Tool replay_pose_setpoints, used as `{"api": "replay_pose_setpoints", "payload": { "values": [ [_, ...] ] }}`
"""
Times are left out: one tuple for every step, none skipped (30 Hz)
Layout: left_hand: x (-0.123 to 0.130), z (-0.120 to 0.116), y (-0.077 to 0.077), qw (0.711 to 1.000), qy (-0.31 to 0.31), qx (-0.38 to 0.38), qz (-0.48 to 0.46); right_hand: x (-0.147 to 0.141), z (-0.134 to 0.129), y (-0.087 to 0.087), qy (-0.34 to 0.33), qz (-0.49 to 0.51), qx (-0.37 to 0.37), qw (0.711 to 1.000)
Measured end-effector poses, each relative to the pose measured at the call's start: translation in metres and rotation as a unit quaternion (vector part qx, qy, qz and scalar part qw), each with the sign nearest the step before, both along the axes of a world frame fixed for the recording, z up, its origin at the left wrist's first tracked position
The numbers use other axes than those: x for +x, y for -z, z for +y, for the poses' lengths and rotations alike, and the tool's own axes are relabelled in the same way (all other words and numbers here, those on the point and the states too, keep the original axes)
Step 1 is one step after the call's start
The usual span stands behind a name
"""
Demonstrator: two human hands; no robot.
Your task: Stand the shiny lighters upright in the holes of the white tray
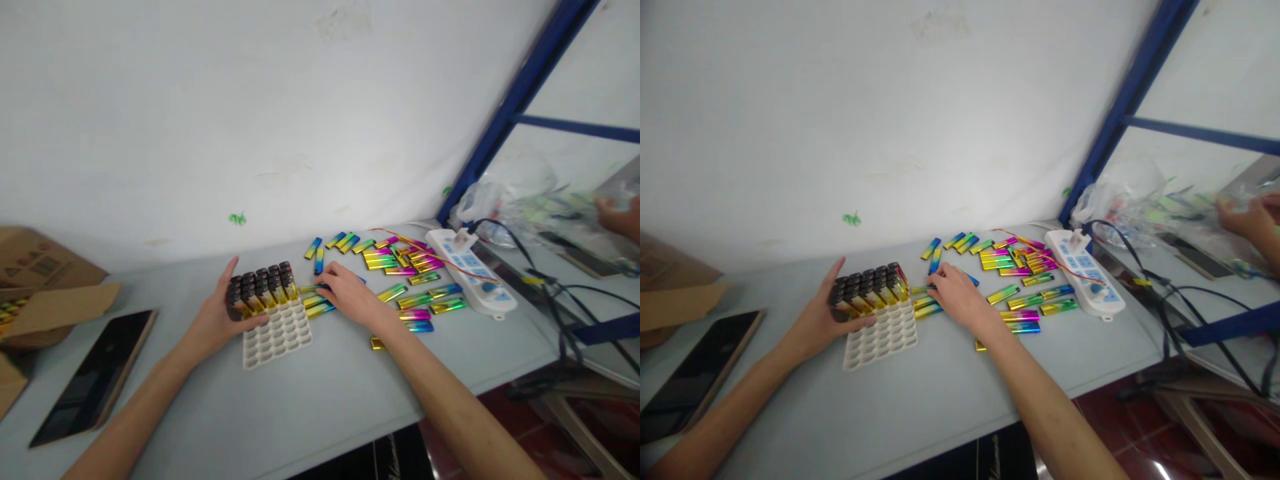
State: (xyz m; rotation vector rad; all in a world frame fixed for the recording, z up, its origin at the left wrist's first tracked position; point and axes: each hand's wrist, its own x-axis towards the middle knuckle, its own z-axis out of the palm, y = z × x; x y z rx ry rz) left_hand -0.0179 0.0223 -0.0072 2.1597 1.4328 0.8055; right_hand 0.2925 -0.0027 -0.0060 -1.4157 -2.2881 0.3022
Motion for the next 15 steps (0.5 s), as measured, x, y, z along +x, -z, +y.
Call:
{"api": "replay_pose_setpoints", "payload": {
  "values": [
    [0.0011, 0.0006, 0.0007, 1.0, -0.006, 0.01, 0.0, 0.0003, 0.0005, 0.0002, 0.001, -0.005, 0.004, 1.0],
    [0.0025, 0.0013, 0.0011, 1.0, -0.01, 0.016, 0.001, 0.0008, 0.0012, 0.0006, 0.002, -0.009, 0.008, 1.0],
    [0.0041, 0.0022, 0.0013, 1.0, -0.014, 0.018, 0.002, 0.0014, 0.002, 0.0011, 0.003, -0.012, 0.011, 1.0],
    [0.0057, 0.0031, 0.0012, 1.0, -0.016, 0.018, 0.005, 0.0021, 0.0027, 0.0016, 0.004, -0.013, 0.013, 1.0],
    [0.0071, 0.0041, 0.0008, 1.0, -0.018, 0.014, 0.011, 0.0027, 0.0034, 0.0019, 0.005, -0.015, 0.015, 1.0],
    [0.0082, 0.005, 0.0002, 1.0, -0.02, 0.009, 0.016, 0.0032, 0.0039, 0.0019, 0.006, -0.016, 0.016, 1.0],
    [0.0089, 0.0057, -0.0004, 1.0, -0.022, 0.007, 0.021, 0.0035, 0.0041, 0.0015, 0.008, -0.018, 0.016, 1.0],
    [0.0091, 0.0061, -0.0011, 0.999, -0.022, 0.006, 0.022, 0.0036, 0.0042, 0.0008, 0.009, -0.02, 0.016, 1.0],
    [0.0089, 0.0063, -0.0017, 1.0, -0.019, 0.009, 0.02, 0.0036, 0.0041, -0.0001, 0.009, -0.022, 0.015, 1.0],
    [0.0083, 0.0061, -0.0021, 1.0, -0.013, 0.014, 0.014, 0.0035, 0.0039, -0.0012, 0.009, -0.024, 0.015, 1.0],
    [0.0075, 0.0056, -0.0025, 1.0, -0.006, 0.02, 0.008, 0.0034, 0.0035, -0.0024, 0.009, -0.024, 0.014, 1.0],
    [0.0066, 0.0048, -0.0027, 1.0, 0.001, 0.027, 0.003, 0.0033, 0.0032, -0.0035, 0.01, -0.021, 0.013, 1.0],
    [0.0058, 0.0039, -0.0027, 1.0, 0.004, 0.031, 0.003, 0.0033, 0.003, -0.0044, 0.012, -0.015, 0.014, 1.0],
    [0.0053, 0.0028, -0.0025, 0.999, 0.002, 0.032, 0.005, 0.0035, 0.0028, -0.0051, 0.016, -0.004, 0.017, 1.0],
    [0.0051, 0.0019, -0.0021, 1.0, -0.003, 0.03, 0.008, 0.0038, 0.0029, -0.0056, 0.022, 0.01, 0.021, 0.999]
  ]
}}
